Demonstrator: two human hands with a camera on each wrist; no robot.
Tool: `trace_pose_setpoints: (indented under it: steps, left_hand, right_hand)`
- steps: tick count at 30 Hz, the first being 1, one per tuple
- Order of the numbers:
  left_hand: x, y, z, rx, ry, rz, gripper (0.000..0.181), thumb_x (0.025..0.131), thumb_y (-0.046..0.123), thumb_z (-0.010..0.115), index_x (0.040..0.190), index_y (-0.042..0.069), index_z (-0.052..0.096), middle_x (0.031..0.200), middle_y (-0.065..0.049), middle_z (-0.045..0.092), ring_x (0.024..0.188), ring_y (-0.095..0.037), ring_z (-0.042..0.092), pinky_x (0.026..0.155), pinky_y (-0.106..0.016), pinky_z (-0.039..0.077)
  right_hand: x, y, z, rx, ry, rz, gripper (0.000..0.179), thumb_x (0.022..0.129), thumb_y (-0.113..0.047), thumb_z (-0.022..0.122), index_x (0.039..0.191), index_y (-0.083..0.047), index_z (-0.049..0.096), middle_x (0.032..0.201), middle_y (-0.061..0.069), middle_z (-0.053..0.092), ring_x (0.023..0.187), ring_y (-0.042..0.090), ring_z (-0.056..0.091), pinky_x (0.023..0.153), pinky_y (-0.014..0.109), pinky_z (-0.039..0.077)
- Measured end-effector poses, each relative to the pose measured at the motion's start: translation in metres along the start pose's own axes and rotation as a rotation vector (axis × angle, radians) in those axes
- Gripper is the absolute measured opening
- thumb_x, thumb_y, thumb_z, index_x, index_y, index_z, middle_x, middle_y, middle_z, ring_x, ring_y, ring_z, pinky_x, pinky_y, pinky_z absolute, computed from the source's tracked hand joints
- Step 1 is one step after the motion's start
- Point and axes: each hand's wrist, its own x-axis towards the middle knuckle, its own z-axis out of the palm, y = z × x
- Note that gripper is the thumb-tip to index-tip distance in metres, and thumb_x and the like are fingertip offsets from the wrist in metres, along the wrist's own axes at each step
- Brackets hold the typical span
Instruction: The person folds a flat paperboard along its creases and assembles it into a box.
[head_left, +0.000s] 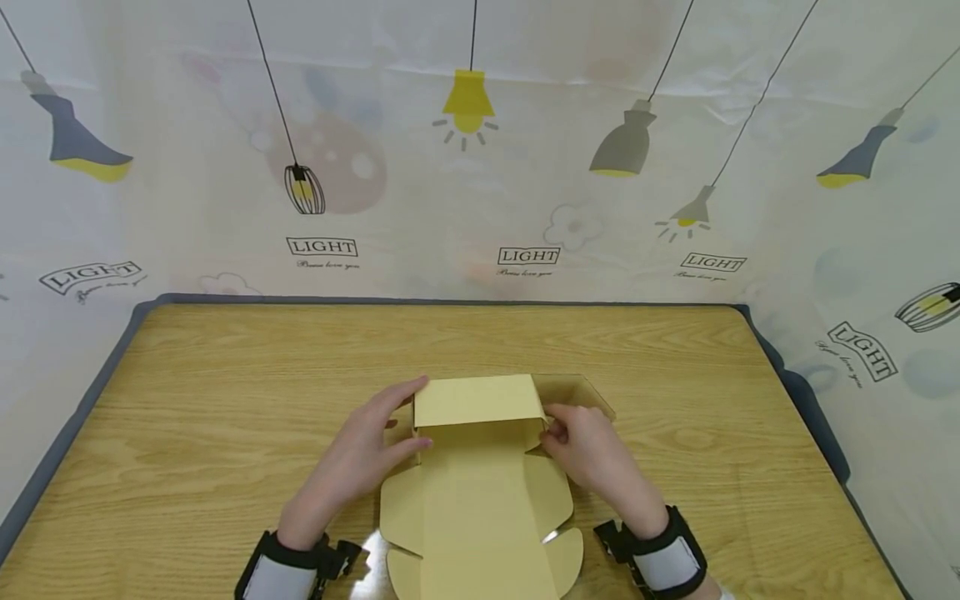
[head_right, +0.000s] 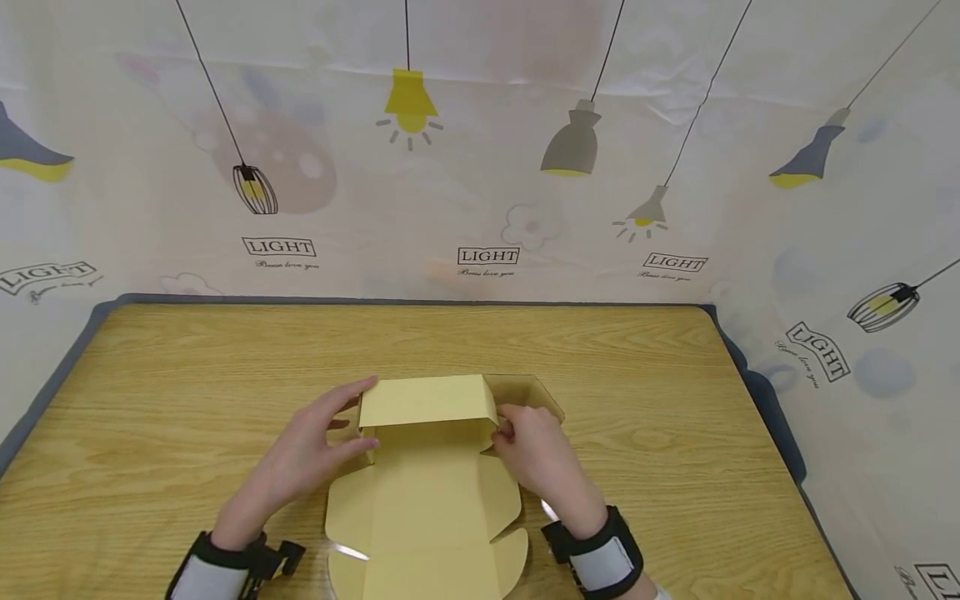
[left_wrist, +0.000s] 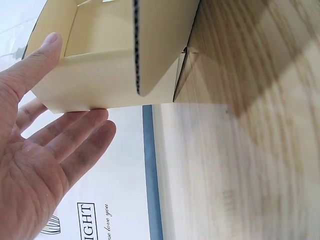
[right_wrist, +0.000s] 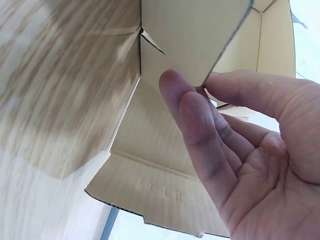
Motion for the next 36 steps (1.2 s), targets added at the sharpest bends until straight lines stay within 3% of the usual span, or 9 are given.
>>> trace_pose_setpoints:
  steps: [6,11,20,28,36]
  left_hand:
    - [0.000,-0.001,0.000,-0.003,0.002,0.004,0.076,0.088,0.010,0.084,0.154,0.005,0.046,0.155,-0.013,0.048,0.138,-0.034,0.050,0.102,-0.049,0.053]
    - [0.000,-0.001,0.000,-0.004,0.007,0.012,0.077,0.087,0.009,0.084,0.154,0.005,0.046,0.154,-0.014,0.049,0.137,-0.035,0.050,0.101,-0.048,0.054]
    - [-0.001,-0.001,0.000,0.001,0.009,0.030,0.078,0.086,0.008,0.085,0.154,0.005,0.047,0.153,-0.013,0.050,0.137,-0.034,0.051,0.101,-0.046,0.054]
    - [0.000,0.001,-0.001,0.006,0.005,0.033,0.077,0.085,0.007,0.086,0.152,0.003,0.048,0.153,-0.015,0.051,0.136,-0.035,0.051,0.100,-0.047,0.055]
    - [0.000,0.001,-0.001,0.015,0.002,0.022,0.078,0.084,0.008,0.086,0.152,0.003,0.048,0.152,-0.015,0.050,0.135,-0.035,0.052,0.100,-0.045,0.055]
  right_hand:
    - [0.000,-0.003,0.001,-0.032,0.004,-0.021,0.013,0.083,0.008,0.073,0.090,-0.003,0.070,0.069,-0.006,0.060,0.062,0.006,0.054,0.058,0.025,0.050]
    - [-0.001,-0.008,0.003,-0.043,0.003,-0.054,0.026,0.084,0.009,0.073,0.076,-0.010,0.058,0.064,-0.007,0.051,0.057,0.008,0.045,0.052,0.024,0.042]
    - [-0.001,-0.011,0.010,-0.079,0.019,-0.086,0.023,0.087,0.007,0.073,0.079,-0.009,0.059,0.063,-0.006,0.050,0.057,0.009,0.044,0.049,0.025,0.038]
    - [-0.001,-0.012,0.015,-0.167,0.084,-0.148,0.025,0.083,0.009,0.074,0.076,-0.010,0.059,0.066,-0.001,0.057,0.061,0.013,0.050,0.051,0.031,0.044]
    - [-0.002,-0.014,0.014,-0.163,0.070,-0.143,0.026,0.083,0.010,0.074,0.076,-0.009,0.058,0.065,-0.002,0.054,0.059,0.012,0.045,0.050,0.029,0.041]
